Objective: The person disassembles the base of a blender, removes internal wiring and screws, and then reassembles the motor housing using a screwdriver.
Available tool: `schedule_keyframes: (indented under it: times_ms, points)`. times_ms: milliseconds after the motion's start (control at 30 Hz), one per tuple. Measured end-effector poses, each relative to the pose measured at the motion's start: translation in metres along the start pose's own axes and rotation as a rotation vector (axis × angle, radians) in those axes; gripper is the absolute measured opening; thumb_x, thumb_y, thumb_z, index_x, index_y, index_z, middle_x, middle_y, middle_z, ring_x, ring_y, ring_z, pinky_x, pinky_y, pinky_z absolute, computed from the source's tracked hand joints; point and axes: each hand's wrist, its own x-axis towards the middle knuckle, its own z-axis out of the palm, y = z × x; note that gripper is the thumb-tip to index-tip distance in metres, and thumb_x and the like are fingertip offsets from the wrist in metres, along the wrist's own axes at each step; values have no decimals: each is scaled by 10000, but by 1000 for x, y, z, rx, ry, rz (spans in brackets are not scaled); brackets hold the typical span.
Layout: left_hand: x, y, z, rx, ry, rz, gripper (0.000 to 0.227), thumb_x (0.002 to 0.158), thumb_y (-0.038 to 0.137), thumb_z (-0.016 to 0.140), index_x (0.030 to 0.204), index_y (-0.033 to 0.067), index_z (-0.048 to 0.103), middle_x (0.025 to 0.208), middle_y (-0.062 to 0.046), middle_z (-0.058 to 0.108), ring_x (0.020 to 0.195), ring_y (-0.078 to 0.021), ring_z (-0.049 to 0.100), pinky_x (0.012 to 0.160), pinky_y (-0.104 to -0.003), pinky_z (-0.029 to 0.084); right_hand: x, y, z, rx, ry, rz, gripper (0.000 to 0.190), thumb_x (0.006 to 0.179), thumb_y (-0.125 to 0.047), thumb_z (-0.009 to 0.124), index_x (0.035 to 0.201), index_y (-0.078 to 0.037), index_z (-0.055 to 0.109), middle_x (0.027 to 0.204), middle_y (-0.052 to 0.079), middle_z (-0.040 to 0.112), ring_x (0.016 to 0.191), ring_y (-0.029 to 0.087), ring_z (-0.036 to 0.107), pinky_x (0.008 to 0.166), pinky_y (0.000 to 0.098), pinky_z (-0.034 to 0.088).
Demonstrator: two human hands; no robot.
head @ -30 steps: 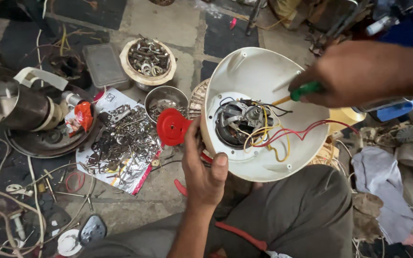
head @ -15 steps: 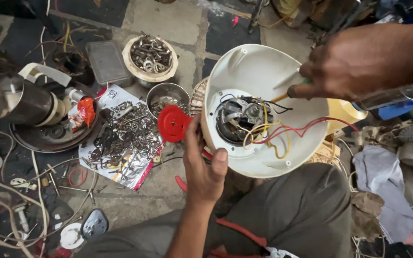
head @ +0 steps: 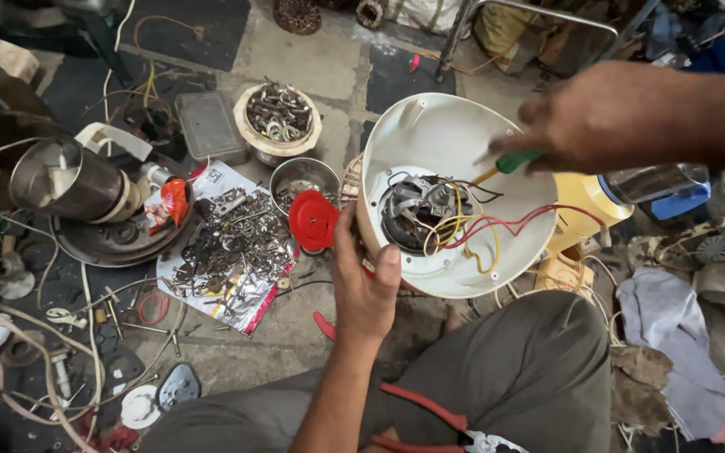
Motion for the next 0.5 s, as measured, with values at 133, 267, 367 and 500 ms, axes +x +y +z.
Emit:
schedule_keyframes:
  times_ms: [133, 267, 367, 500]
  points:
    - [0, -1, 0, -49, -16, -31, 941, 947, 577, 622, 1540, -93, 330, 1446, -248, 532, 1340, -292, 558, 1149, -404, 446, -1, 7, 3, -378, 38, -321, 557, 992, -235, 590, 1536, -186, 480, 934, 106, 688, 778, 217, 729, 584, 350, 597]
    - [0, -5, -2, -151, -32, -102, 992, 915, 600, 658, 1533, -97, 315, 1438, -251, 530, 1330, -294, 566, 1131, -401, 458, 3, 0, -2, -41, -182, -107, 466, 1020, -403, 520, 1472, -290, 528, 917, 23, 757, 745, 147, 743, 632, 327, 593]
    - [3, -7, -3, -158, -35, -96, 997, 920, 598, 664, 1537, -100, 311, 1452, -254, 527, 1352, -296, 564, 1147, -397, 449, 5, -9, -9, 316, -208, 197, 394, 997, -455, 582, 1349, -301, 667, 946, 52, 810, 786, 194, 768, 733, 333, 595]
    - [2, -1, -4, -161, -45, -90, 996, 915, 606, 657, 1540, -86, 307, 1440, -240, 537, 1323, -287, 580, 1116, -392, 470, 15, -8, -14, 979, -139, 540, 401, 893, -407, 757, 1226, -184, 765, 1065, 116, 806, 937, 286, 758, 828, 433, 594]
